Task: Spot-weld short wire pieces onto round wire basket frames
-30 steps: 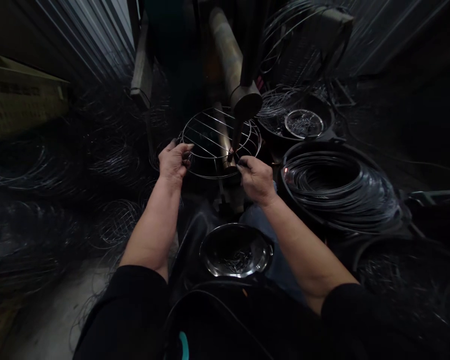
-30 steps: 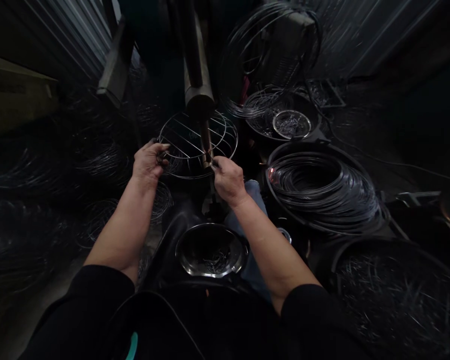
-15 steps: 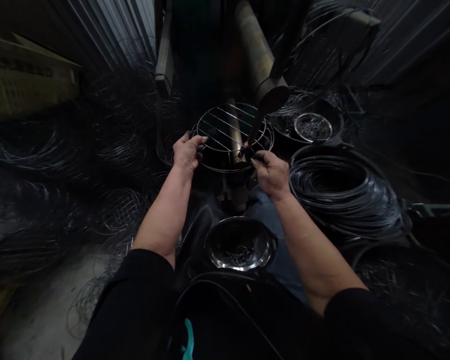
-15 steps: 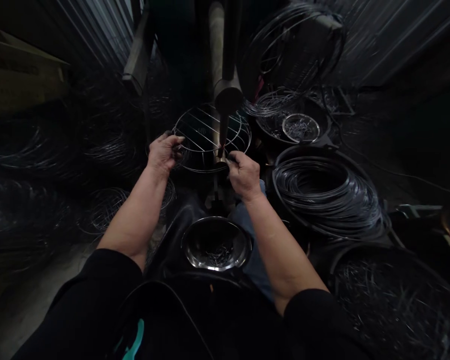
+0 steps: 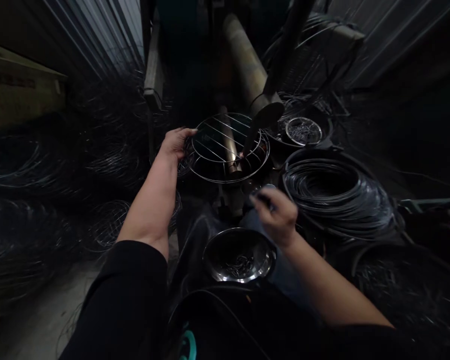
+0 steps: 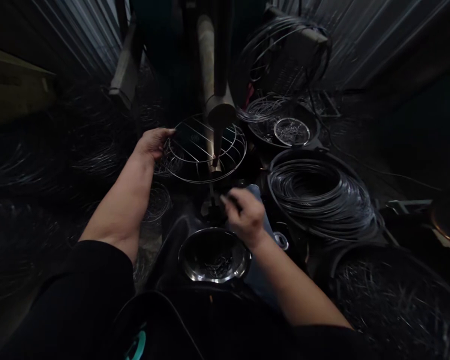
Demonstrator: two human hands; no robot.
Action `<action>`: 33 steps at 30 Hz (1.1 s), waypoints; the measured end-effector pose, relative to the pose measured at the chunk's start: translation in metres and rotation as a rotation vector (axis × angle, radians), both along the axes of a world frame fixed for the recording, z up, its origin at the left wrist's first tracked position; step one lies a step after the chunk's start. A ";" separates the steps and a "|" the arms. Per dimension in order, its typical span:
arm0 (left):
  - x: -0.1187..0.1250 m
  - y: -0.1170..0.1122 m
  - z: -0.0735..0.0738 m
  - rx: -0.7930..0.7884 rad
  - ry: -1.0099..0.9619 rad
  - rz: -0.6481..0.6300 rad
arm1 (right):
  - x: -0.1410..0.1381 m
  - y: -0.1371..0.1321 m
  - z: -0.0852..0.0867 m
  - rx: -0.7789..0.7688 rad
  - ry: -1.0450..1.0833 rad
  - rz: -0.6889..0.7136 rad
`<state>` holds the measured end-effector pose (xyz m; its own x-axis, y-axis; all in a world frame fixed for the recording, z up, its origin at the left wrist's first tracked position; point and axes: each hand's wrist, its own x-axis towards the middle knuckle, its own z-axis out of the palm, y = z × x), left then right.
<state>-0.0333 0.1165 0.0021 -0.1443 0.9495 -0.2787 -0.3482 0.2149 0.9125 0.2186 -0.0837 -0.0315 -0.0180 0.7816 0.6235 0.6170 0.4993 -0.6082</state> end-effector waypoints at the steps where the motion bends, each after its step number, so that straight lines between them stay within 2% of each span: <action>1: -0.002 0.001 -0.001 -0.009 0.009 -0.026 | -0.003 -0.015 -0.001 -0.049 -0.127 0.155; 2: -0.004 0.000 -0.002 -0.013 0.015 -0.049 | -0.007 -0.030 -0.002 -0.151 -0.281 0.314; 4: -0.008 -0.004 -0.003 -0.019 0.014 -0.061 | -0.019 -0.057 -0.006 -0.423 -0.623 0.495; 7: -0.014 -0.017 0.000 -0.051 0.040 -0.010 | -0.035 -0.083 -0.018 -0.826 -0.961 0.580; 10: -0.018 -0.034 0.006 -0.117 0.050 0.027 | -0.041 -0.092 -0.029 -0.996 -1.041 0.608; 14: -0.018 -0.054 0.009 -0.129 0.000 0.030 | -0.031 -0.092 -0.032 -1.001 -1.011 0.549; 17: -0.013 -0.062 0.008 -0.121 0.025 0.072 | -0.019 -0.094 -0.029 -1.031 -0.906 0.487; 20: -0.009 -0.072 0.004 -0.117 0.019 0.158 | -0.008 -0.096 -0.027 -1.087 -0.693 0.468; 23: -0.006 -0.086 0.001 -0.095 -0.013 0.225 | 0.001 -0.096 -0.024 -1.077 -0.426 0.469; 26: 0.001 -0.102 0.001 -0.052 -0.042 0.268 | 0.006 -0.093 -0.017 -1.081 -0.318 0.433; 30: 0.017 -0.117 0.006 -0.051 -0.082 0.303 | 0.009 -0.089 -0.007 -1.061 -0.338 0.523; 33: 0.030 -0.121 0.009 -0.057 -0.112 0.317 | 0.013 -0.079 0.005 -0.987 -0.148 0.508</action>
<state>-0.0034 -0.0044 0.0107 -0.3949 0.8451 -0.3605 -0.5035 0.1292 0.8543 0.2321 -0.1623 -0.0264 -0.4986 0.8131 -0.3003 0.5776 0.0533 -0.8146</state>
